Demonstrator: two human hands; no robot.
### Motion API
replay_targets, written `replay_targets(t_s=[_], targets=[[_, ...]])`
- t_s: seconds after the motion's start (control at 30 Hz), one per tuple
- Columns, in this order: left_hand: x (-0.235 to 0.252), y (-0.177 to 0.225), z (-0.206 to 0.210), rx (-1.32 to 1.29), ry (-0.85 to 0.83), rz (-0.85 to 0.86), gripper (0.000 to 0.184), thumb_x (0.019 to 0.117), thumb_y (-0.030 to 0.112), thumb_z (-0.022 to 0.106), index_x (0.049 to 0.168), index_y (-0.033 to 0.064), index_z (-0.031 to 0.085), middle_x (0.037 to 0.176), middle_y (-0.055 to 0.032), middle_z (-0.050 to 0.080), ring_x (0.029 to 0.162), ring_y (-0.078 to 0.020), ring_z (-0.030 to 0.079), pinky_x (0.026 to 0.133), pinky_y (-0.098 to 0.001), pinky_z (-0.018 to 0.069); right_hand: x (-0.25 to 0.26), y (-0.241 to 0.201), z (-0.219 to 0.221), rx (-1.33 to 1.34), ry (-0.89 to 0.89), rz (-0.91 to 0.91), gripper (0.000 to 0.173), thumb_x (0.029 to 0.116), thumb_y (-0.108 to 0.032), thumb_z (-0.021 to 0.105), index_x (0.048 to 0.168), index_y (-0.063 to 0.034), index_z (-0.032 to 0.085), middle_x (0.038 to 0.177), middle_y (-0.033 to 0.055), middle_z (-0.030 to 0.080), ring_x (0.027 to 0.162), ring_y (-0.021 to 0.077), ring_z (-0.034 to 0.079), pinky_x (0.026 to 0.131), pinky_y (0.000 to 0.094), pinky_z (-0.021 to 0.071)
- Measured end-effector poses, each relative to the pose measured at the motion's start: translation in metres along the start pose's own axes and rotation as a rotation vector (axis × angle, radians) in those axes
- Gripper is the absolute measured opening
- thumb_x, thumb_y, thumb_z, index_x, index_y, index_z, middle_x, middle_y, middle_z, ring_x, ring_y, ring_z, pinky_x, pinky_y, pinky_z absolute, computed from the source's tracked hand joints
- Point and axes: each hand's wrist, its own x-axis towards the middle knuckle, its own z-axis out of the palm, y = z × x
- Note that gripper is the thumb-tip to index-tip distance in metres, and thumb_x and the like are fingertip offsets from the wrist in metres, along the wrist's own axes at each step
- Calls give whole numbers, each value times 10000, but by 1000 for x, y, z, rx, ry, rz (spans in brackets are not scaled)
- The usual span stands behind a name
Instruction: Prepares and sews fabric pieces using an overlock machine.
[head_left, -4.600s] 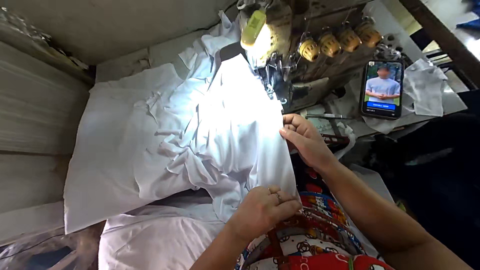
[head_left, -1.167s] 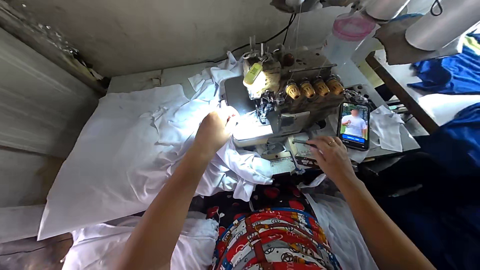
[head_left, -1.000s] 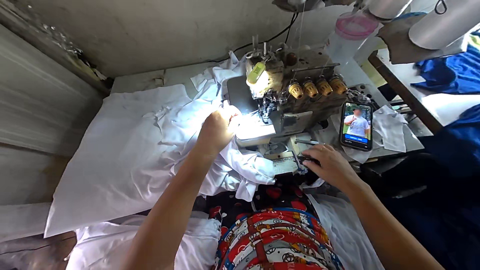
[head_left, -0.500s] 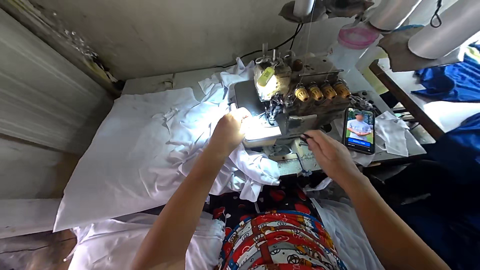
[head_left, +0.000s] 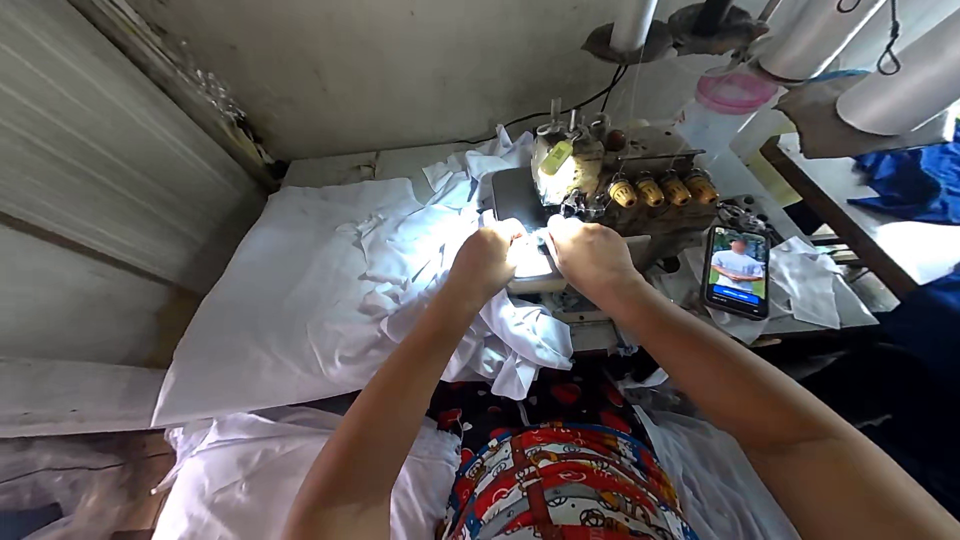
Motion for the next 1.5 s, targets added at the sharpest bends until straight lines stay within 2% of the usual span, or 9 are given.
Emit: replay_targets(t_s=[0.27,0.43,0.63,0.73,0.93,1.07,1.17,1.37,1.5], targets=[[-49,-55,-61,25,88,-289,251,1063,160,517,1126,-19,680,934,-181,698,821,-290,672,780,-513,545,-65,72,15,332,-57,-25,393,1086,-326,481,1089,28,653,886,227,678,785,421,691,677,620,541],[-98,-94,-76,52,229,-580,500,1002,92,621,1465,-17,468,1472,-295,478,1260,-454,557,982,-598,484,-121,122,61,366,-178,89,478,1069,-363,490,1317,37,576,990,260,687,842,467,687,718,662,524],[-110,-74,-12,164,184,10,172,929,190,718,1009,41,747,1081,-140,719,1108,-327,662,981,-546,503,-126,127,89,233,72,-16,293,1004,-213,539,1055,34,690,1059,273,686,962,502,675,739,650,531],[-108,-76,5,274,74,-1,220,923,240,730,1083,91,758,1144,-122,719,1164,-343,646,987,-593,470,-124,111,84,297,136,-64,378,1012,-318,534,1088,0,723,1198,253,671,1123,506,614,897,688,459],[-95,-74,-8,182,115,-59,208,1018,166,592,1033,29,748,1049,-154,734,1101,-369,668,984,-602,467,-119,26,83,620,204,-225,327,1000,-297,594,1081,-14,737,1048,159,730,1010,331,689,888,497,549],[-92,-66,-23,184,179,16,211,1018,162,584,1007,21,740,951,-151,735,959,-336,709,891,-542,525,-102,-11,105,696,159,-232,375,978,-300,635,1178,11,699,1080,176,715,1009,353,682,860,553,546],[-108,-67,-37,200,214,61,202,1003,166,610,993,8,735,907,-152,715,888,-320,698,842,-496,545,-98,-14,112,665,187,-256,177,970,-168,631,983,-21,728,914,126,726,877,302,708,778,497,570],[-172,-107,-27,396,226,226,156,955,106,628,957,41,769,949,-150,745,933,-328,723,844,-486,551,-111,9,100,668,198,-301,191,999,-146,591,998,-4,719,912,142,699,785,223,682,715,339,580],[-191,-115,-9,355,524,144,118,931,109,662,862,56,743,915,-130,733,918,-270,701,854,-406,521,-126,18,99,637,238,-339,170,993,-146,608,978,-37,738,915,140,708,854,244,693,793,346,575]])
